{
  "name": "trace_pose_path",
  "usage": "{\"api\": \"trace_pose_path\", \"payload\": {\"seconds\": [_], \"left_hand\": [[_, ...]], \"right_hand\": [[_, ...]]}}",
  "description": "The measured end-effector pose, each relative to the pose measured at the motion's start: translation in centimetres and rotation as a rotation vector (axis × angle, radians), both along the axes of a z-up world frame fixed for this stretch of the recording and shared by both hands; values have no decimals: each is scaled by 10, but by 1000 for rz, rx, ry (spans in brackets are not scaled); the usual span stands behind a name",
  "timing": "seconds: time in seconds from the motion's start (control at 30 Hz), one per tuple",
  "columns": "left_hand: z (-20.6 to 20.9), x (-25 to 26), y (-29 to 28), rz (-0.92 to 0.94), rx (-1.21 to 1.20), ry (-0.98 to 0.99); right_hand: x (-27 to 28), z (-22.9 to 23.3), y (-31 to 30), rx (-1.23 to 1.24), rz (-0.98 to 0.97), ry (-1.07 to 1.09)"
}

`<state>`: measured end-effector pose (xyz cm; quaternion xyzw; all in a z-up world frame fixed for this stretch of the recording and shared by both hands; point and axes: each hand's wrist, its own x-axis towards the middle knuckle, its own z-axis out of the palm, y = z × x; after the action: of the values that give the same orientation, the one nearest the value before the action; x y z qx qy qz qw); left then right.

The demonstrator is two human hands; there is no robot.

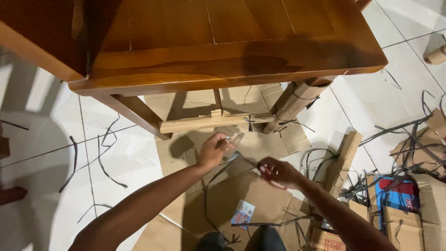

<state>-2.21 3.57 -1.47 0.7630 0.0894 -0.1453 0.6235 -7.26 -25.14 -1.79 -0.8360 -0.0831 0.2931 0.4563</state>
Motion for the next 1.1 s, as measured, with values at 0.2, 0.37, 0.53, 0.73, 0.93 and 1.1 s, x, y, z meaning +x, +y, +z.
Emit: {"api": "trace_pose_path", "payload": {"seconds": [0.2, 0.37, 0.53, 0.73, 0.93, 1.1], "left_hand": [[-32, 1, 19, -41, -8, -87], [-19, -13, 17, 118, -235, -38], [25, -31, 24, 5, -330, 33], [70, -41, 23, 4, -308, -74], [77, -15, 69, -233, 458, -487], [-24, 45, 118, -412, 1216, -930]], "right_hand": [[-32, -10, 7, -315, 276, -12], [-17, 69, 47, -718, 532, -106], [8, 69, 75, -125, 77, -455], [1, 82, 129, 405, -37, -118], [-2, 72, 119, 214, -65, -106], [-13, 64, 107, 22, 11, -101]]}}
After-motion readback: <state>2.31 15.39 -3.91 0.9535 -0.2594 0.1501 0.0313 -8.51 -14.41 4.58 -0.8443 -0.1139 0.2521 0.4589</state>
